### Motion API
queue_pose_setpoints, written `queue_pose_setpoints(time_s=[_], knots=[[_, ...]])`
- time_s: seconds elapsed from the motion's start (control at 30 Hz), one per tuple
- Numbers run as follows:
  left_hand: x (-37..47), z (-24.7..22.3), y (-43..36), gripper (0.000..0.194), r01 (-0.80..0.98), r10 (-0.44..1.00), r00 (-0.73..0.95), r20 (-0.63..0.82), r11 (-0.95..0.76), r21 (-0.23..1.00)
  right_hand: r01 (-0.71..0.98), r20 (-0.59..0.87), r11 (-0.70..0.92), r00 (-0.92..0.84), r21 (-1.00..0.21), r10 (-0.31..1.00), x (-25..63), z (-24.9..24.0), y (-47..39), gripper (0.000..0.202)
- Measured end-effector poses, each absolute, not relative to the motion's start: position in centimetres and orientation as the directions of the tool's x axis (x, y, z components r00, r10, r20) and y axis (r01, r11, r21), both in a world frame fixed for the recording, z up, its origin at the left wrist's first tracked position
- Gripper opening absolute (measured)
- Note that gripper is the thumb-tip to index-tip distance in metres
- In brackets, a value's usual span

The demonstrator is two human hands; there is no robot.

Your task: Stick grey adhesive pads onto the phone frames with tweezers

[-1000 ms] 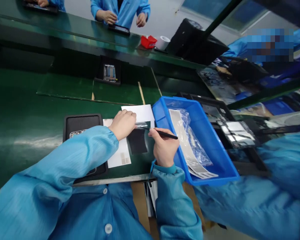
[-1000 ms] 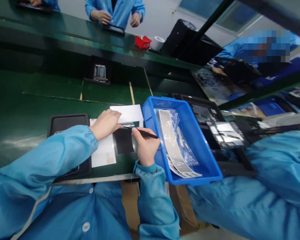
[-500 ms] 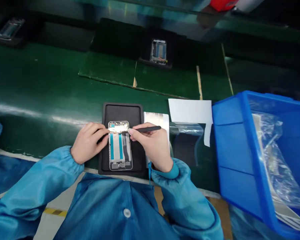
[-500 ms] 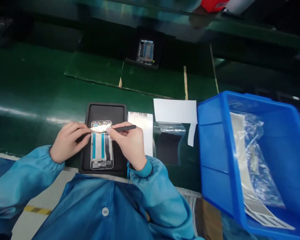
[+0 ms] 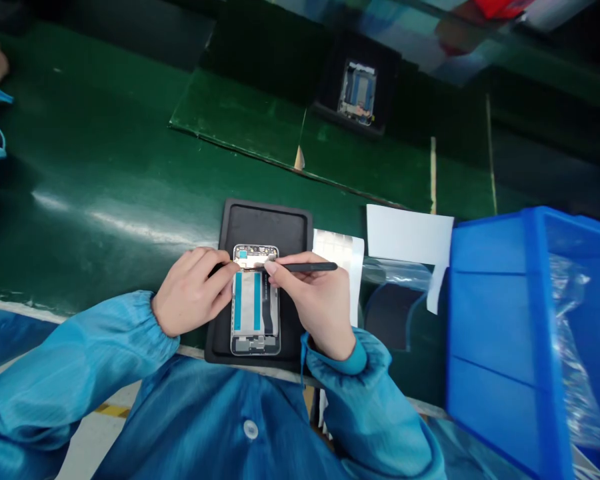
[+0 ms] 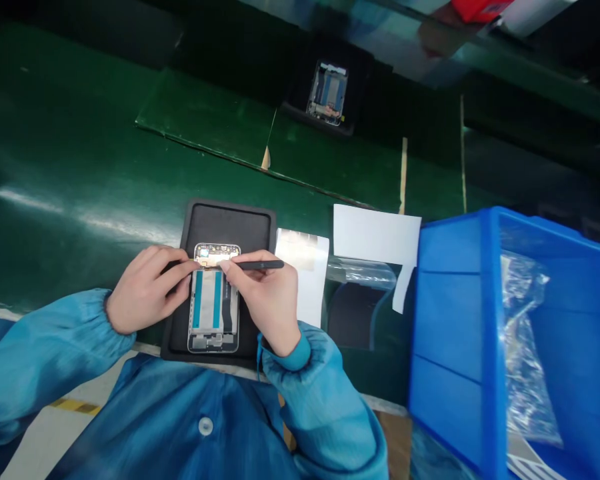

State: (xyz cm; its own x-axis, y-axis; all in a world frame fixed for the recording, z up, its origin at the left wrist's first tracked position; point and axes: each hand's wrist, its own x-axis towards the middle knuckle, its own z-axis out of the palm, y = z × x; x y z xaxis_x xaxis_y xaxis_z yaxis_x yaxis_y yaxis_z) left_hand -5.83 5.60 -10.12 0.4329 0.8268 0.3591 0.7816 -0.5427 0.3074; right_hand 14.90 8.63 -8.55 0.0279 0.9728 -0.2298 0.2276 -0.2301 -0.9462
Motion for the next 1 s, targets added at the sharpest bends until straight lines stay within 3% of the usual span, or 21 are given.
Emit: queue_pose_setpoints(time_s=[1.0], knots=[[-5.91, -10.09, 5.48, 0.031, 0.8, 0.839, 0.473, 0.268, -0.537, 0.269, 0.274, -0.217, -0.214, 0.02, -0.938, 0.976, 15.01, -8.47, 8.59, 0.022]])
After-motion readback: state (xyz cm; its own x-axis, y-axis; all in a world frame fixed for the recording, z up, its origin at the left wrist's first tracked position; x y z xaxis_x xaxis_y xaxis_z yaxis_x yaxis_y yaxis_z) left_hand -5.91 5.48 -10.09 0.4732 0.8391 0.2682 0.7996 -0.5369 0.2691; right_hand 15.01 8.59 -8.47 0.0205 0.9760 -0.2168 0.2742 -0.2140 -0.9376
